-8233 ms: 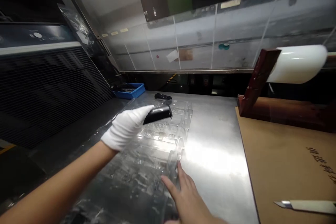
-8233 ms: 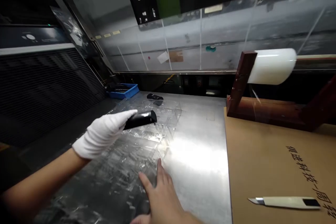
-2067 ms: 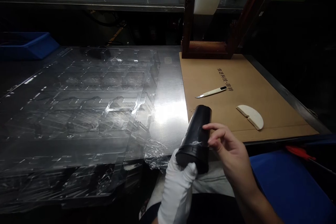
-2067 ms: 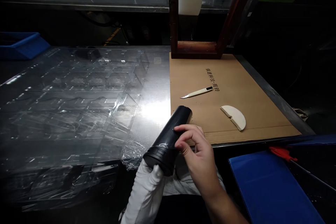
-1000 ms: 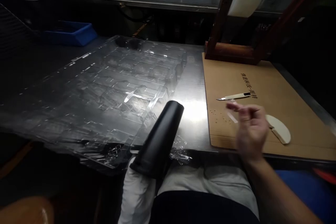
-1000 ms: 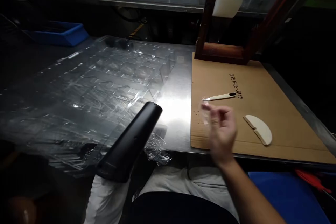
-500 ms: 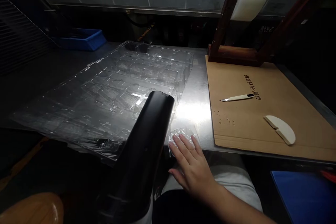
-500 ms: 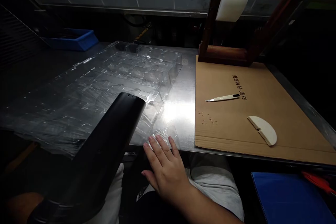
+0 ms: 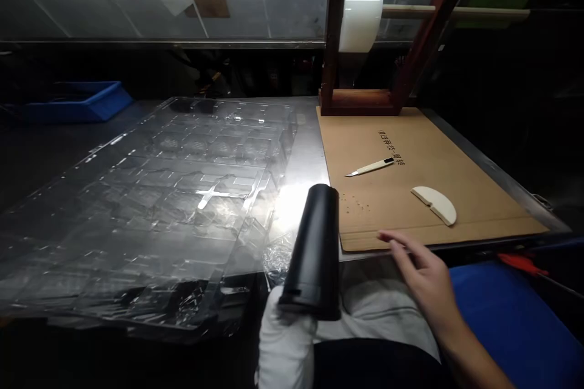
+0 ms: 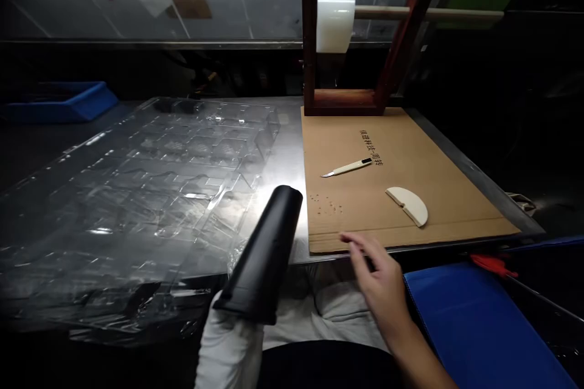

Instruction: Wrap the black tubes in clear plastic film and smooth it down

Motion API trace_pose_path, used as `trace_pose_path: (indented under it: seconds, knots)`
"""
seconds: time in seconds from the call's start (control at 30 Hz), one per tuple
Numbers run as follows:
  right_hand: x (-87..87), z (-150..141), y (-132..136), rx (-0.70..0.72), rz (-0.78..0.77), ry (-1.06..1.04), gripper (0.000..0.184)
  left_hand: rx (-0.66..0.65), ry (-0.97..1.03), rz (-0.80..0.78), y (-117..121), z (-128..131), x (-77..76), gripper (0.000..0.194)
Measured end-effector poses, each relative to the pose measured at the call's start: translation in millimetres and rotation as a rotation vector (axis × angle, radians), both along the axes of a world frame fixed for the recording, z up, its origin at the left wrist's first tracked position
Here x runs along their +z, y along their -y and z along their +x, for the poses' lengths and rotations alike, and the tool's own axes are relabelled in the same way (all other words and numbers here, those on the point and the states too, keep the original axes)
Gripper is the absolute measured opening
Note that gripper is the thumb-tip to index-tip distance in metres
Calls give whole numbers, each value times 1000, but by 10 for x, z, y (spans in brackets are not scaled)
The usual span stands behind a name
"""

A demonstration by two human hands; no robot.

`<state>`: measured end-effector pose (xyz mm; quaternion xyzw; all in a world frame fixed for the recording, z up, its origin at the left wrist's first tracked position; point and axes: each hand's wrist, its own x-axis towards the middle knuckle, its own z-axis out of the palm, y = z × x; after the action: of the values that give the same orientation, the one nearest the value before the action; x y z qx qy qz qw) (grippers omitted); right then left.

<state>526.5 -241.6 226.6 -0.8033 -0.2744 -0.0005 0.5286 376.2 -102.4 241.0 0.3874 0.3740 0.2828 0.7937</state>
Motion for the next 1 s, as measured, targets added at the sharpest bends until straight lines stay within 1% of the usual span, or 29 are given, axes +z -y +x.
trace_pose_path:
  seconds: [0.03,0.1,0.13,0.17,0.23,0.3,0.37,0.4,0.47,0.53,0.63,0.7,0.8,0.9,1.0]
  knots:
    - [-27,62,88,-63,60,-111,26,-24,5,-7,53,66,-38,27]
    - [-70,144,205,-107,160,-247,33,-72,14,-26,159,198,-113,23]
    - [-81,170,240,-119,168,-256,36,-95,16,-39,207,260,-145,21]
    - [-82,195,267,-145,137,-224,37,-115,17,-54,248,317,-174,20]
    - [-63,271,322,-237,6,-70,37,-145,16,-88,307,418,-213,20]
    - [-35,418,402,-323,-131,126,36,-164,13,-124,334,496,-227,22]
    - [-30,654,498,-395,-265,277,38,-172,13,-162,341,553,-217,27]
    - [-44,798,540,-425,-343,312,41,-173,13,-180,341,573,-206,30]
    - [-115,1109,592,-465,-518,300,49,-172,22,-220,342,605,-182,34]
    - [-232,1391,591,-458,-647,221,57,-157,40,-263,342,634,-169,33]
    - [-420,1641,542,-435,-703,150,56,-93,71,-347,338,686,-184,33]
    - [-504,1659,536,-430,-676,153,53,-74,60,-367,329,724,-203,40]
    - [-522,1505,590,-412,-548,170,51,-108,-8,-295,311,772,-217,51]
    - [-413,1260,619,-308,-445,180,43,-163,-76,-171,273,794,-218,52]
    - [-227,1076,485,-98,-329,100,36,-217,-133,-43,195,775,-237,55]
